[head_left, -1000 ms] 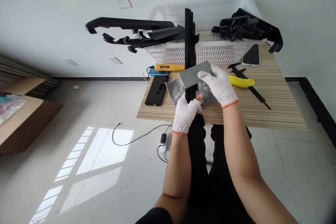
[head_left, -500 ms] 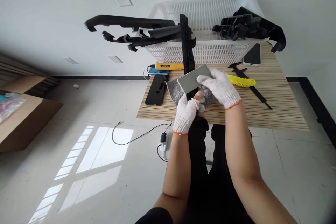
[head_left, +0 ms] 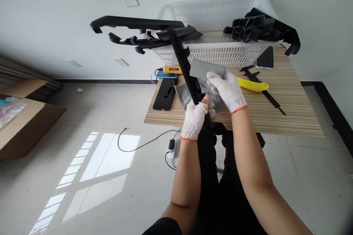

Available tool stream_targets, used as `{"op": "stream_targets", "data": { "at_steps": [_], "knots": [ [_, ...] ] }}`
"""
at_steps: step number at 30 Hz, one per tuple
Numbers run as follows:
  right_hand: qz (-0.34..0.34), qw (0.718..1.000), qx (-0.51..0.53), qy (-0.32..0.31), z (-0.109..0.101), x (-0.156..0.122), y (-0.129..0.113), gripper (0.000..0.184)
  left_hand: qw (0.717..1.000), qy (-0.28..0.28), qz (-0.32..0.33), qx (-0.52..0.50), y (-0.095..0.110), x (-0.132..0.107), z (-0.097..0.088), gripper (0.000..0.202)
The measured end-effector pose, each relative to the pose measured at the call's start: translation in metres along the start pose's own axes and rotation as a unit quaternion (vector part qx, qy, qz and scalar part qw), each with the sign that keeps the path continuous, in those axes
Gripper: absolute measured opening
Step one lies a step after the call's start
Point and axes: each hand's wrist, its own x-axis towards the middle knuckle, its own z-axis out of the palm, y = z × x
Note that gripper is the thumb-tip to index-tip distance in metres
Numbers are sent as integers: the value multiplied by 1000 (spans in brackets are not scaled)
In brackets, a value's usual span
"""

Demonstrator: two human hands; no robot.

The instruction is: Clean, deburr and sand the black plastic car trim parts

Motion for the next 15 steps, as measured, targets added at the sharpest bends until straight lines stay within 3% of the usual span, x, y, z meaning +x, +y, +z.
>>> {"op": "stream_targets", "data": {
  "at_steps": [7,15],
  "knots": [
    [77,988,-37,-127,-15,-17,-14,44,999,14,28,-40,-12,8,-4,40],
    [-2,999,16,-36,-34,-19,-14,33,992,33,55,-109,-10,11,-3,42]
  ]
}}
